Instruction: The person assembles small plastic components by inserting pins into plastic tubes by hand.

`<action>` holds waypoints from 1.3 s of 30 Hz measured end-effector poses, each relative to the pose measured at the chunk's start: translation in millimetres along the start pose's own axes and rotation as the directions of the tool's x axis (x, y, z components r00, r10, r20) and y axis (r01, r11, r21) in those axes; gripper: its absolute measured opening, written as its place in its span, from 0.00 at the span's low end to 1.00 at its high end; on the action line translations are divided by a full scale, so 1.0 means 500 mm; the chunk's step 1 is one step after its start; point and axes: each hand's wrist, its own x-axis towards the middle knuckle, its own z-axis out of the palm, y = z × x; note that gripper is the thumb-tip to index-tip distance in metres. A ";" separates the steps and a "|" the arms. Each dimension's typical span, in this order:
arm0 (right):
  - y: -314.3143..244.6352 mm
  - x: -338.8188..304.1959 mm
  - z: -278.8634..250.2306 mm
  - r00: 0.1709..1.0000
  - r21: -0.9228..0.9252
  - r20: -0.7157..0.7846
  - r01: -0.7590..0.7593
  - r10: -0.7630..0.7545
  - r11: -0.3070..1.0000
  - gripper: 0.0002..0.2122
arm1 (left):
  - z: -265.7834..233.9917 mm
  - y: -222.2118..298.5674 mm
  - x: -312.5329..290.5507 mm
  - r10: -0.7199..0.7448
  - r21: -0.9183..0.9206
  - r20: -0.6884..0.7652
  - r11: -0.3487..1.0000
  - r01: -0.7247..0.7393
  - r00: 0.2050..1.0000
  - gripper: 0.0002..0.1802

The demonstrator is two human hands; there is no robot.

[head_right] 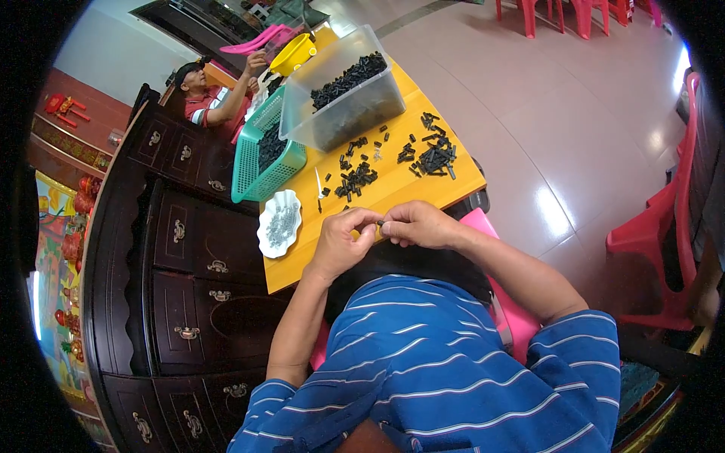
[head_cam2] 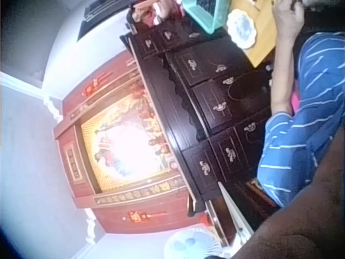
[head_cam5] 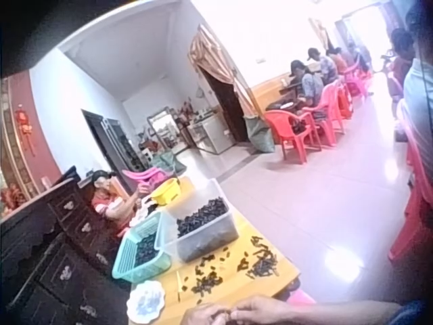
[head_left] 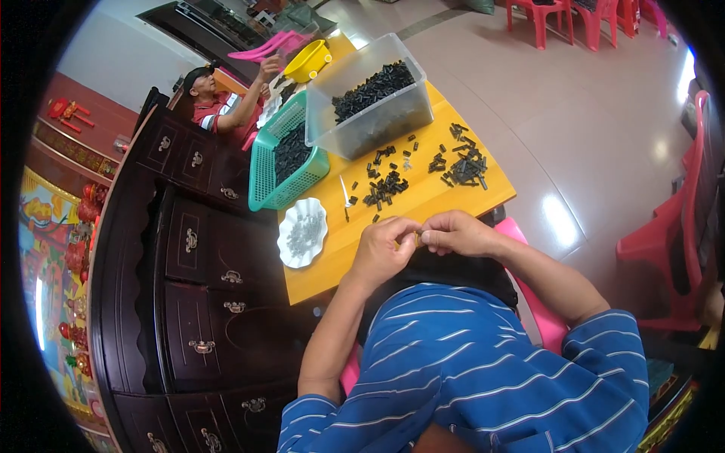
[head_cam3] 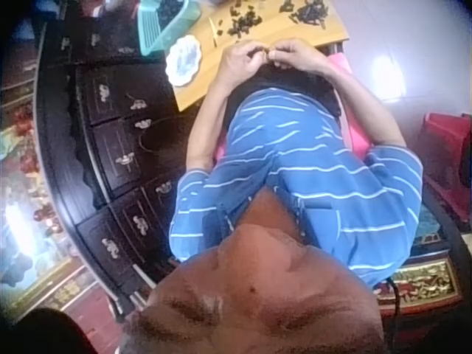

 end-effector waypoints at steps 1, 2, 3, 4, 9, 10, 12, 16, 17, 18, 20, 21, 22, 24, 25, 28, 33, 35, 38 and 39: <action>0.001 0.001 -0.002 1.000 -0.001 0.000 0.001 -0.001 1.000 0.11 | 0.001 -0.004 -0.001 0.001 0.000 -0.001 1.000 -0.001 1.000 0.07; 0.003 0.003 -0.004 1.000 0.033 -0.025 0.001 0.000 0.999 0.11 | 0.004 -0.008 -0.003 0.020 0.021 -0.012 1.000 -0.019 1.000 0.07; 0.004 0.005 -0.007 0.999 0.068 -0.051 0.002 0.002 0.998 0.11 | 0.005 -0.010 -0.004 0.038 0.041 -0.022 0.998 -0.037 0.999 0.07; 0.005 0.005 -0.007 0.999 0.067 -0.050 0.002 0.001 0.998 0.11 | 0.007 -0.011 -0.005 0.038 0.042 -0.023 0.998 -0.037 0.999 0.07; 0.004 0.006 -0.005 0.996 0.091 -0.089 0.020 -0.012 0.996 0.11 | 0.022 0.001 -0.004 0.176 0.208 -0.103 0.966 -0.152 0.979 0.05; 0.004 0.006 -0.006 0.996 0.090 -0.090 0.021 -0.013 0.996 0.11 | 0.024 0.006 -0.003 0.177 0.208 -0.104 0.966 -0.153 0.979 0.05; 0.004 0.007 -0.008 0.995 0.161 -0.095 0.044 -0.029 0.986 0.12 | 0.029 0.014 -0.006 0.143 0.235 -0.138 0.966 -0.108 0.980 0.05; -0.002 0.008 -0.006 0.993 0.174 -0.111 0.057 -0.038 0.983 0.12 | 0.041 0.010 -0.010 0.163 0.214 -0.203 0.970 -0.119 0.965 0.05; -0.002 0.009 -0.007 0.993 0.176 -0.112 0.056 -0.037 0.983 0.11 | 0.043 0.007 -0.014 0.119 0.170 -0.216 0.982 -0.083 0.969 0.05; -0.002 0.009 -0.008 0.993 0.178 -0.112 0.056 -0.036 0.983 0.10 | 0.044 0.004 -0.018 0.075 0.125 -0.227 0.991 -0.048 0.971 0.05; 0.000 0.010 -0.008 0.992 0.182 -0.118 0.063 -0.042 0.981 0.10 | 0.048 0.002 -0.024 0.074 0.106 -0.219 0.993 -0.051 0.973 0.05; 0.001 0.010 -0.007 0.991 0.188 -0.125 0.070 -0.046 0.980 0.10 | 0.050 0.003 -0.025 0.070 0.086 -0.210 0.995 -0.053 0.975 0.05; 0.003 0.011 -0.008 0.991 0.186 -0.124 0.071 -0.048 0.980 0.10 | 0.052 0.005 -0.026 0.071 0.087 -0.212 0.995 -0.054 0.975 0.05; 0.007 0.013 -0.011 0.990 0.172 -0.125 0.083 -0.062 0.982 0.10 | 0.056 0.012 -0.024 -0.014 0.005 -0.206 1.000 0.015 0.978 0.04; 0.008 0.013 -0.012 0.990 0.170 -0.124 0.084 -0.063 0.982 0.10 | 0.058 0.014 -0.022 -0.013 0.005 -0.208 1.000 0.014 0.978 0.04; 0.007 0.012 -0.015 0.993 0.213 -0.115 0.045 -0.020 0.976 0.11 | 0.061 0.017 -0.018 -0.059 -0.078 -0.225 0.996 0.042 0.973 0.04; 0.003 0.010 -0.013 0.997 0.268 -0.074 0.004 0.017 0.963 0.11 | 0.065 0.009 -0.023 -0.073 -0.136 -0.233 0.990 0.042 0.970 0.04; 0.000 0.008 -0.010 0.996 0.266 -0.084 0.010 0.013 0.964 0.11 | 0.061 -0.004 -0.028 -0.130 -0.155 -0.208 0.983 0.098 0.969 0.04; 0.005 0.008 -0.011 0.996 0.241 -0.089 0.025 -0.003 0.970 0.09 | 0.042 -0.007 -0.026 -0.191 -0.169 -0.198 0.973 0.158 0.962 0.04; 0.007 0.008 -0.012 0.996 0.221 -0.082 0.034 -0.016 0.975 0.08 | 0.038 -0.008 -0.023 -0.196 -0.167 -0.212 0.973 0.162 0.957 0.04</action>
